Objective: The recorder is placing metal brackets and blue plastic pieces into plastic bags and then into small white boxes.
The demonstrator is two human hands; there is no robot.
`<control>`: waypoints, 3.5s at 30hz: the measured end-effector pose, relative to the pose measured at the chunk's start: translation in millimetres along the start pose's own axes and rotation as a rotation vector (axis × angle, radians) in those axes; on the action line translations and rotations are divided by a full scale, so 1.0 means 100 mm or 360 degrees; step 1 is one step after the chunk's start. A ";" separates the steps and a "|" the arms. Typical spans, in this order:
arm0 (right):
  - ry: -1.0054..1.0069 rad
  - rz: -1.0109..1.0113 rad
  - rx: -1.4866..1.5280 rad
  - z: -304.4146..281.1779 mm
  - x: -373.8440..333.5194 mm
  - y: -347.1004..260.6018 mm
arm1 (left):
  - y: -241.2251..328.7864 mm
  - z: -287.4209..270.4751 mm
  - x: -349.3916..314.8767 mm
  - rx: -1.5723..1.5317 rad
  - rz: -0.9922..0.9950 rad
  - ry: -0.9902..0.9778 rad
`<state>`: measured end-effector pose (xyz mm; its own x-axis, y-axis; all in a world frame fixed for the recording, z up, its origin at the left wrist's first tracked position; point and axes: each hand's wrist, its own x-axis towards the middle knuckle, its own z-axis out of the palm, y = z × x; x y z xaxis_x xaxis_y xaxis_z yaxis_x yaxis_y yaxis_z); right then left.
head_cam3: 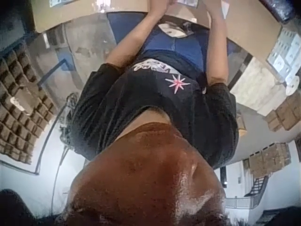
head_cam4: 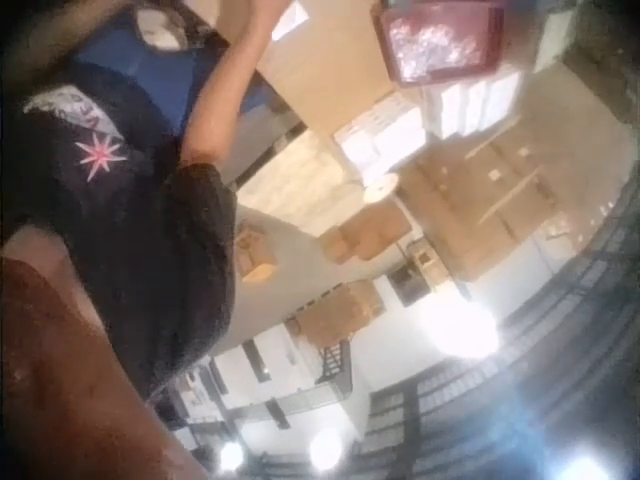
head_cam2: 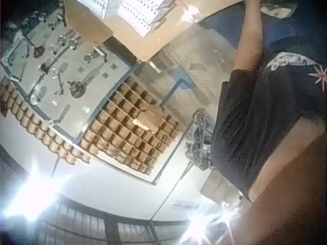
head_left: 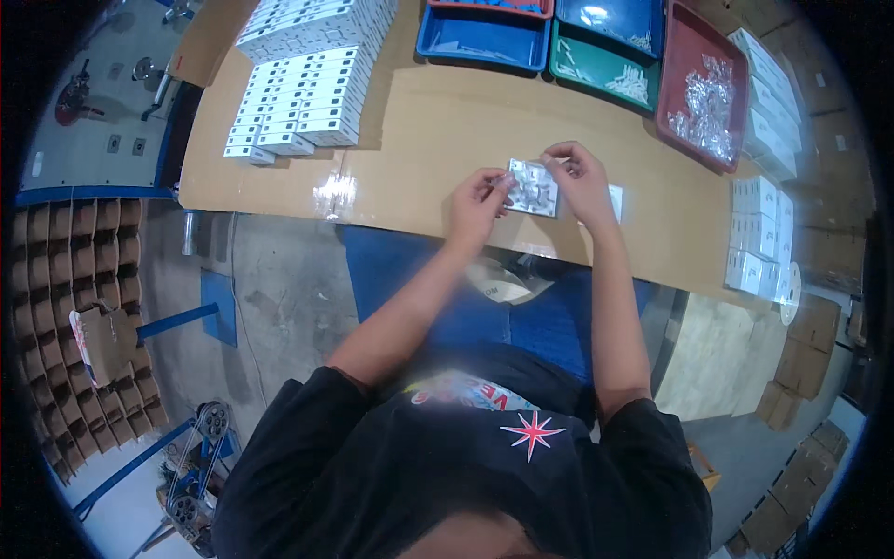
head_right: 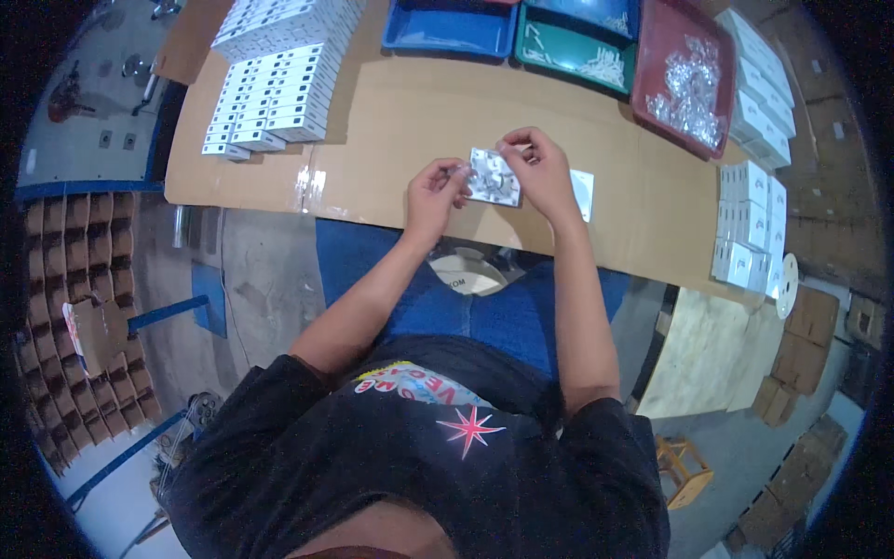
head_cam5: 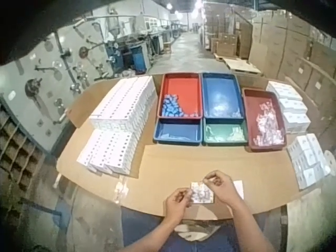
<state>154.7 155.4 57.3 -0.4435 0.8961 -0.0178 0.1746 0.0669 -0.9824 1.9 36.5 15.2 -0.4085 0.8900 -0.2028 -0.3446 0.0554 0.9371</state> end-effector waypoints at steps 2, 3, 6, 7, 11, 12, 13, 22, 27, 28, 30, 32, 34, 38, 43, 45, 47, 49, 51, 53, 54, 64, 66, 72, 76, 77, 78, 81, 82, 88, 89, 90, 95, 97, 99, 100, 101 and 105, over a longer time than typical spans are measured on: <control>-0.0037 -0.0032 -0.0061 -0.07 0.26 -0.04 | -0.04 -0.01 -0.02 -0.0012 0.0002 0.0000; -0.0030 -0.0089 -0.0181 -0.08 0.40 -0.09 | -0.05 -0.01 -0.02 -0.0002 0.0013 -0.0020; -0.0003 -0.0180 -0.0415 -0.05 0.84 -0.24 | -0.06 -0.02 -0.02 0.0043 0.0032 -0.0026; -0.0010 -0.0264 -0.0500 -0.01 0.98 -0.27 | -0.05 -0.02 -0.03 0.0057 -0.0009 -0.0027; -0.0020 -0.0447 -0.0775 0.12 1.60 -0.35 | -0.04 -0.04 -0.04 0.0127 -0.0126 -0.0048; -0.0055 -0.0465 -0.0925 0.17 1.73 -0.37 | -0.03 -0.04 -0.05 0.0124 -0.0099 -0.0044; -0.0075 -0.0470 -0.1009 0.20 1.88 -0.31 | -0.02 -0.04 -0.05 0.0123 -0.0111 -0.0044; -0.0504 -0.0384 -0.1301 0.42 2.55 -0.10 | -0.08 -0.03 -0.03 0.0186 -0.0117 -0.0062; -0.0581 -0.0434 -0.1441 0.47 2.66 -0.08 | -0.01 -0.01 -0.03 0.0155 -0.0154 -0.0055; -0.0581 -0.0433 -0.1447 0.48 2.67 -0.07 | 0.00 -0.02 -0.04 0.0151 -0.0152 -0.0044; -0.0547 -0.0479 -0.1494 0.50 2.67 -0.07 | -0.03 -0.02 -0.03 0.0160 -0.0153 -0.0042; -0.0518 -0.0502 -0.1483 0.47 2.68 -0.02 | -0.03 -0.02 -0.02 0.0170 -0.0154 -0.0045; -0.0492 -0.0526 -0.1467 0.44 2.67 0.00 | -0.04 -0.02 -0.02 0.0169 -0.0147 -0.0055; -0.0408 -0.0504 -0.1434 0.43 2.56 -0.12 | -0.07 -0.03 -0.02 0.0154 -0.0118 -0.0033; -0.0174 -0.0567 -0.1223 0.25 2.37 -0.22 | -0.19 -0.07 0.00 0.0171 -0.0080 0.0017; -0.0156 -0.0518 -0.1007 0.13 2.18 -0.10 | -0.20 -0.08 0.01 0.0143 -0.0158 0.0017; -0.0147 -0.0356 -0.0841 0.05 1.80 -0.18 | -0.15 -0.06 -0.01 0.0098 -0.0185 0.0033; -0.0088 -0.0429 -0.0485 -0.12 1.44 -0.11 | -0.12 -0.03 0.02 0.0082 -0.0043 0.0018; -0.0043 -0.0335 -0.0458 -0.17 0.92 -0.11 | -0.11 -0.02 0.02 0.0049 -0.0046 0.0028; 0.0019 -0.0246 -0.0432 -0.24 0.46 -0.02 | -0.01 0.00 0.00 0.0029 -0.0025 0.0006; 0.0045 -0.0106 -0.0344 -0.27 0.26 0.09 | -0.02 0.00 0.01 0.0039 -0.0046 0.0003; 0.0083 0.0124 -0.0181 -0.09 -0.52 -0.03 | -0.07 -0.01 0.00 0.0091 0.0017 0.0017; 0.0052 0.0095 -0.0208 -0.07 -0.51 0.02 | -0.07 0.01 -0.01 0.0085 0.0020 0.0019; 0.0114 0.0135 -0.0197 -0.17 -0.51 0.07 | -0.05 0.04 -0.03 0.0085 0.0029 0.0033; 0.0118 0.0075 -0.0241 -0.09 -0.54 0.02 | -0.07 0.00 -0.01 0.0148 0.0060 0.0025; 0.0115 0.0104 -0.0278 -0.09 -0.54 0.00 | -0.08 -0.01 -0.01 0.0150 0.0058 0.0018; 0.0110 0.0133 -0.0314 -0.09 -0.54 -0.02 | -0.09 -0.01 -0.01 0.0146 0.0068 0.0021; 0.0103 0.0158 -0.0313 -0.09 -0.55 -0.10 | -0.06 0.01 -0.02 0.0153 0.0066 0.0021; 0.0105 0.0156 -0.0313 -0.09 -0.55 -0.08 | -0.05 0.01 -0.03 0.0162 0.0055 0.0019; 0.0109 0.0096 -0.0331 -0.07 -0.55 -0.08 | -0.05 0.00 -0.02 0.0141 0.0039 -0.0012; 0.0121 0.0071 -0.0359 -0.07 -0.55 -0.08 | -0.04 0.00 -0.02 0.0140 0.0039 -0.0014; 0.0134 0.0046 -0.0387 -0.07 -0.55 -0.08 | -0.04 0.00 -0.03 0.0134 0.0037 -0.0046; 0.0108 0.0171 -0.0427 -0.07 -0.53 -0.12 | 0.00 0.00 -0.04 0.0222 0.0045 -0.0099; 0.0073 0.0199 -0.0323 -0.06 -0.52 -0.05 | -0.01 -0.02 -0.03 0.0128 0.0008 -0.0135; 0.0066 0.0200 -0.0221 -0.05 -0.52 -0.01 | -0.03 -0.04 -0.01 0.0107 -0.0031 -0.0143; 0.0064 0.0201 -0.0220 -0.04 -0.52 -0.05 | -0.02 -0.05 -0.01 0.0087 -0.0070 -0.0147; 0.0083 0.0156 -0.0334 -0.02 -0.53 -0.11 | -0.02 -0.05 -0.01 0.0087 -0.0071 -0.0145; 0.0049 0.0178 -0.0269 -0.01 -0.51 -0.06 | 0.01 -0.03 -0.03 0.0109 -0.0041 -0.0170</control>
<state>176.9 109.8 64.2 -0.3863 0.9150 -0.1164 0.3674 0.0368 -0.9293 0.5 33.0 15.9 -0.3064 0.9308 -0.1991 -0.2938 0.1065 0.9499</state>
